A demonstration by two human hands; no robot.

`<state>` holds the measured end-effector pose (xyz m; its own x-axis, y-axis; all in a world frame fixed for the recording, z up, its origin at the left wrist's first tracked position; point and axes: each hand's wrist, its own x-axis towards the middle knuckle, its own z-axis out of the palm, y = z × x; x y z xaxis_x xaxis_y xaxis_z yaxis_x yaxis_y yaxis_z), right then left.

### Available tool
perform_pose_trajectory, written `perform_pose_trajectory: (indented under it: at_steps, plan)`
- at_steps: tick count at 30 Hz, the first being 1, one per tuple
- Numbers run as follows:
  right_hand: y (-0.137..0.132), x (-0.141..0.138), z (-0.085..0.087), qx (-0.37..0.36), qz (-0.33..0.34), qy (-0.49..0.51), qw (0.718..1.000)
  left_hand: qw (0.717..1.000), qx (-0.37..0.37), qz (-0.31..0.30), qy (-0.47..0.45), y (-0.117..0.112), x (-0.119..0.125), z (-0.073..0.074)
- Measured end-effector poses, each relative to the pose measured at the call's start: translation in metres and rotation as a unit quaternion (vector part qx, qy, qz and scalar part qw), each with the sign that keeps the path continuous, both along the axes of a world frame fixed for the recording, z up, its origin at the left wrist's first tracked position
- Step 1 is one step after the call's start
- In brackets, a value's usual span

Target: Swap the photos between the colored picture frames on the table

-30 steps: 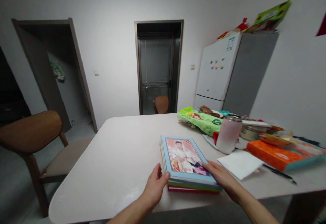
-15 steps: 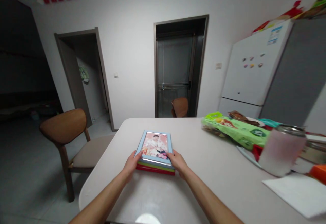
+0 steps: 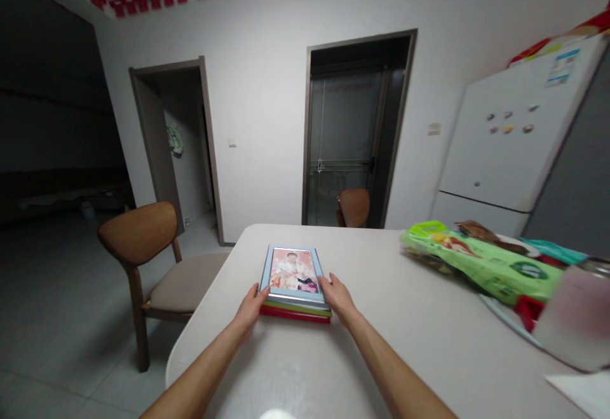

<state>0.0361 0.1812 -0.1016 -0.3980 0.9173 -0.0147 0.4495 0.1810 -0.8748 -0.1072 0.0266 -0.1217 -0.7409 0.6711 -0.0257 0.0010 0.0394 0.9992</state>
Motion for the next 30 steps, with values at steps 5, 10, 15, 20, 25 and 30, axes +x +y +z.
perform_pose_trajectory:
  at_steps: [5, 10, 15, 20, 25, 30]
  plan:
    - [-0.038, -0.001, 0.043, 0.080, 0.021, 0.100, 0.992, 0.994, 0.096, 0.056, 0.012, -0.005, 0.007, 0.051]
    - [-0.103, 0.002, 0.095, 0.051, 0.235, 0.429, 0.870, 0.958, 0.269, -0.099, 0.011, -0.015, 0.054, 0.115]
    - [-0.123, 0.009, 0.098, 0.007, 0.266, 0.455, 0.850, 0.902, 0.348, -0.252, -0.040, -0.029, 0.082, 0.127]
    - [-0.118, 0.008, 0.072, -0.048, 0.211, 0.434, 0.874, 0.932, 0.290, -0.192, -0.100, -0.027, 0.074, 0.102]
    - [-0.107, 0.005, 0.050, -0.157, 0.108, 0.331, 0.924, 0.959, 0.159, -0.140, -0.189, -0.025, 0.053, 0.075]
    - [-0.109, 0.000, 0.066, -0.113, 0.177, 0.273, 0.939, 0.953, 0.092, -0.181, -0.226, -0.029, 0.049, 0.087]
